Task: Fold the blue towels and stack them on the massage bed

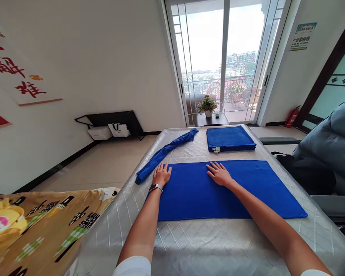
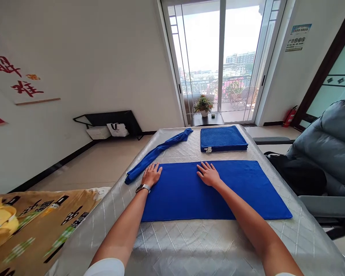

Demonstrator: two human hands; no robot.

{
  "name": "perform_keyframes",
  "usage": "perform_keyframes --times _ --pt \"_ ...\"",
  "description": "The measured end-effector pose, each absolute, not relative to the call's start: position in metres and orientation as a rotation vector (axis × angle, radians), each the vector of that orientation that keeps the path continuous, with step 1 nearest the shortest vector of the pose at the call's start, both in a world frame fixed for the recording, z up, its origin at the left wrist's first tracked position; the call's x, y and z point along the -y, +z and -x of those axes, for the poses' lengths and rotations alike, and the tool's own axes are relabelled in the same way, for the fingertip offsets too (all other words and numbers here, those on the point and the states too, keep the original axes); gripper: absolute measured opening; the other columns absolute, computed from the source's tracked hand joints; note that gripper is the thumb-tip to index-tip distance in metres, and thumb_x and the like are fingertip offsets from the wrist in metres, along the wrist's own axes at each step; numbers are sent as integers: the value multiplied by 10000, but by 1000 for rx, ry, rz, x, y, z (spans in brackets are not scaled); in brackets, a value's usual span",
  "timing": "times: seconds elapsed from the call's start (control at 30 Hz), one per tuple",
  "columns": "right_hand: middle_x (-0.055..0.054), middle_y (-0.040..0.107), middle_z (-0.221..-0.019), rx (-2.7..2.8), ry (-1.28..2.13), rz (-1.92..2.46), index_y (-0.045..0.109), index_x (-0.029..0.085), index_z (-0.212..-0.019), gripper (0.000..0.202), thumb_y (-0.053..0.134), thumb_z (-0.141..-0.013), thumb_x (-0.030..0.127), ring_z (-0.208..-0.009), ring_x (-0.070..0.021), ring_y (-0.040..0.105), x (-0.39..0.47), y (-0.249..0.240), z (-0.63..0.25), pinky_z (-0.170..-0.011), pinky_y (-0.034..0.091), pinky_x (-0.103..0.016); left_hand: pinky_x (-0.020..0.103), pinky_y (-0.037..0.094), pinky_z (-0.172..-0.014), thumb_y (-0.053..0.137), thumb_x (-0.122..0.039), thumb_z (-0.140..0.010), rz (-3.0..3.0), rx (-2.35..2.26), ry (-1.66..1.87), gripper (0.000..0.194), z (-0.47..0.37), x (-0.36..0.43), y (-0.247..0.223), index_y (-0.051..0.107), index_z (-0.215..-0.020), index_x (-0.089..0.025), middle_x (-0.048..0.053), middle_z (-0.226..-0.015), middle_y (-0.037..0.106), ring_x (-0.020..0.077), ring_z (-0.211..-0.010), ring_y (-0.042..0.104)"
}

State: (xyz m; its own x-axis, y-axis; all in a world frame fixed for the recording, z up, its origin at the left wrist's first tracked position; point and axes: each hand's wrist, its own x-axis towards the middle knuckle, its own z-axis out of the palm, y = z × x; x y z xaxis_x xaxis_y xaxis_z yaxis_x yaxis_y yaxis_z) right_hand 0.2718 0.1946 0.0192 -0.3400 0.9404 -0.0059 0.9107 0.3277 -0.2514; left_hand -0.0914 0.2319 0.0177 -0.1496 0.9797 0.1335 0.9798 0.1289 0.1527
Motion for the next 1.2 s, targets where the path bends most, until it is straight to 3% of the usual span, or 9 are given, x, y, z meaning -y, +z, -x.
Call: perform_keyframes --times 0.2,0.33,0.6,0.7,0.83,0.9,0.97,1.07,1.2 --pt "-13 224 -1707 2266 143 2058 268 300 -1646 639 219 -1057 543 -1583 -241 169 -192 -4 -440 -1283 141 -478 466 152 -1278 318 -478 -1049 2061 2333 -338 615 92 -232 17 420 -1575 -177 115 -1665 346 271 -1564 251" --pt "-89 277 -1689 2109 78 2242 314 179 -1632 643 226 -1056 449 -1569 -264 219 -192 -16 -534 -1275 198 -467 473 159 -1274 312 -477 -1049 2060 2330 -328 612 92 -234 16 434 -1566 -173 126 -1660 354 277 -1559 262" --pt "-118 311 -1673 2073 53 2196 348 126 -1610 639 229 -1054 418 -1562 -263 243 -193 -22 -546 -1276 216 -462 513 181 -1262 312 -392 -1047 1998 2110 -466 567 86 -225 26 499 -1512 -127 151 -1648 362 322 -1561 228" --pt "-117 319 -1670 2065 61 2184 359 129 -1605 636 239 -1053 420 -1557 -261 257 -192 -19 -543 -1277 217 -449 496 263 -1233 333 -332 -1034 2008 1952 -586 510 64 -216 38 584 -1410 -97 180 -1572 455 333 -1491 355" --pt "-116 312 -1673 2069 59 2207 350 128 -1610 636 236 -1056 420 -1555 -269 261 -189 -15 -541 -1280 196 -438 437 455 -1074 418 -262 -1011 2325 1815 -688 352 -25 -189 51 683 -1223 -167 136 -1260 668 290 -1200 604" --pt "-111 291 -1682 2085 50 2239 323 129 -1621 637 222 -1062 417 -1560 -262 249 -188 -12 -538 -1280 183 -426 383 491 -1018 452 -254 -1022 2751 1494 -645 282 -95 -165 51 716 -1112 -208 91 -1141 698 235 -1094 646" --pt "-111 295 -1682 2112 49 2259 320 131 -1622 634 228 -1063 417 -1555 -257 261 -189 -8 -536 -1273 196 -410 348 494 -1000 492 -337 -1043 3075 1009 -588 261 -170 -135 48 722 -1117 -236 77 -1179 681 201 -1076 648" --pt "-102 378 -1646 2135 49 2261 412 180 -1583 587 298 -1052 404 -1511 -259 356 -194 3 -538 -1233 278 -414 341 523 -913 523 -501 -1028 3230 559 -485 360 -274 -90 38 690 -1212 -241 77 -1142 685 201 -998 668" --pt "-159 556 -1495 2050 -15 2320 645 182 -1378 467 370 -1013 280 -1365 -313 513 -203 21 -550 -1106 406 -471 371 554 -766 526 -668 -961 3205 562 -379 551 -369 -54 26 694 -1161 -183 105 -1034 698 256 -916 689"
